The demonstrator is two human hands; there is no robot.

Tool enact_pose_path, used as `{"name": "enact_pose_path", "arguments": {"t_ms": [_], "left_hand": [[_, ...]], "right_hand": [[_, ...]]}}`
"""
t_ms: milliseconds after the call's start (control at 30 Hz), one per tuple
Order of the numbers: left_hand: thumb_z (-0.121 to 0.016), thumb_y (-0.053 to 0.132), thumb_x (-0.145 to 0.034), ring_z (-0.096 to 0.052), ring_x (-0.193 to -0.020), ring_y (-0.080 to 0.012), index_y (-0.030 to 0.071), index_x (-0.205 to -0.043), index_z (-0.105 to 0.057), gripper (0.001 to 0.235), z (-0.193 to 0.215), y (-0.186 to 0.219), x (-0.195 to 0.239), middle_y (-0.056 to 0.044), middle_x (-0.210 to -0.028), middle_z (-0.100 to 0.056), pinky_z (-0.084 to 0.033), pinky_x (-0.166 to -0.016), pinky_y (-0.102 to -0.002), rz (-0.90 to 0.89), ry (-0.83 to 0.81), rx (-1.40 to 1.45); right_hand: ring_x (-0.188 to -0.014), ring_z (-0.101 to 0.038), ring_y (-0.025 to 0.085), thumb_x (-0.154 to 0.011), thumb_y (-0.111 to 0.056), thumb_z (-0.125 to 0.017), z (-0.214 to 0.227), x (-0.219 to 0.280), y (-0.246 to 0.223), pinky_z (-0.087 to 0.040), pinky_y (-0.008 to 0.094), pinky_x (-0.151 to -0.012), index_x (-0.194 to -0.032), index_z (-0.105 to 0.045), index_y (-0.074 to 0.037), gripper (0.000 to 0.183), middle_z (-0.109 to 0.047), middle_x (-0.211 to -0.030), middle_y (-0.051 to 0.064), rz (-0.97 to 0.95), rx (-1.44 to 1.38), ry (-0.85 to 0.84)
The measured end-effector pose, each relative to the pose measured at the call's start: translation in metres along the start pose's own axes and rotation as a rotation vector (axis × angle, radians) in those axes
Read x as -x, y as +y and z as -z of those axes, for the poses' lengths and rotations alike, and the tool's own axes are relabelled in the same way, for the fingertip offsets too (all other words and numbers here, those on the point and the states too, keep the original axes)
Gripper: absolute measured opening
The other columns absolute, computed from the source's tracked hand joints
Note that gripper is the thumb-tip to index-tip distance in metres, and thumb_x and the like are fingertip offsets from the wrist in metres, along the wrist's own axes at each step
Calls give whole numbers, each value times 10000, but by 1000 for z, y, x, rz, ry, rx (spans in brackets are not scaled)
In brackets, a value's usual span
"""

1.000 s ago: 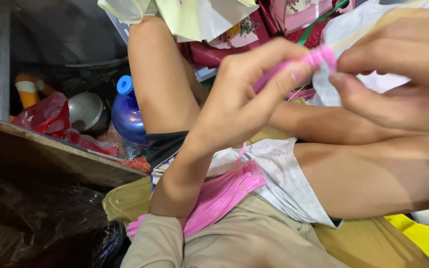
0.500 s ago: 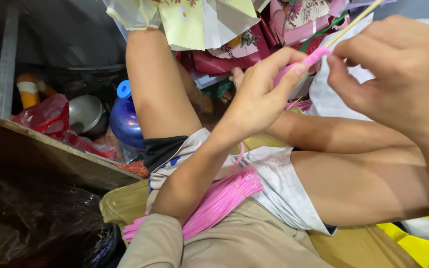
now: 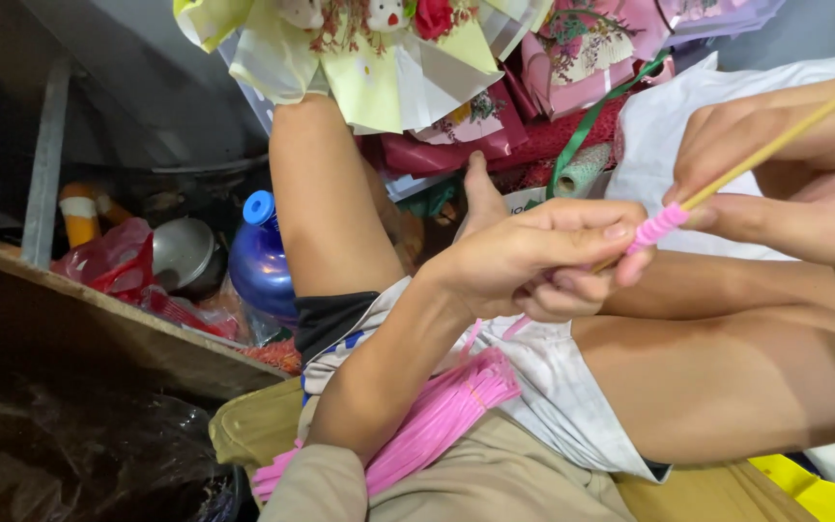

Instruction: The person wraps pink pipe cleaners around a thin wooden stick, twisting them tightly to form a decorative bundle. They continue adding more pipe cleaners and twisting them together to create a fan-like shape.

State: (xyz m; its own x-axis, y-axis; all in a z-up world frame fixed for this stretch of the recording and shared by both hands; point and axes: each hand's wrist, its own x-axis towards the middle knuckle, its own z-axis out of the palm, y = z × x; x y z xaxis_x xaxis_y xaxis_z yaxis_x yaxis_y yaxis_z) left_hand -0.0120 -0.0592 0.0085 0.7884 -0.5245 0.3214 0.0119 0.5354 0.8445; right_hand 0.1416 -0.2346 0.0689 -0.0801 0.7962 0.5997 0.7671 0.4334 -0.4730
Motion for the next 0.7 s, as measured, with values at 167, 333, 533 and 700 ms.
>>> {"name": "enact_pose_path", "arguments": {"t_ms": [167,333,533,700], "left_hand": [[-501,287,-1078,-147,-523,2,53,-983,-476,254,16,-16,-6,22,-717,-263,-132,-380,-149,155,-183,321],[-646,244,-1062,-561,-622,-299,66,-1167,-536,234,31,-41,-13,-146,-937,-527,-409,-518,-327,-201,-134,116],[-601,143,-1089,-632,-1157,-321,74,-1322,-512,258,25,-12,1,-136,-1260,-582,-501,-1042,-447,-926,786,-1801],[-623,155,-1108,-644,-1239,-266,241,-1217,-727,173,14,8,8,-33,-1306,-689,-321,-1160,-433,-969,579,-2403]], "right_hand": [[-699,-726,244,-804,-118,-692,-7,6,5,-608,318,-700,-994,-690,14,231,-733,-881,159,9,-199,7],[-663,-715,219,-795,-99,-704,-13,-8,-14,-596,301,-649,-834,-718,23,129,-753,-798,143,-58,-178,-72],[-646,-612,130,-906,-184,-714,-15,-18,-12,-475,271,-663,-752,-709,-56,200,-699,-708,24,-222,126,-159],[-623,-545,133,-955,-211,-665,-14,-13,2,-429,288,-597,-808,-686,-92,191,-632,-692,12,-240,223,-206]]}}
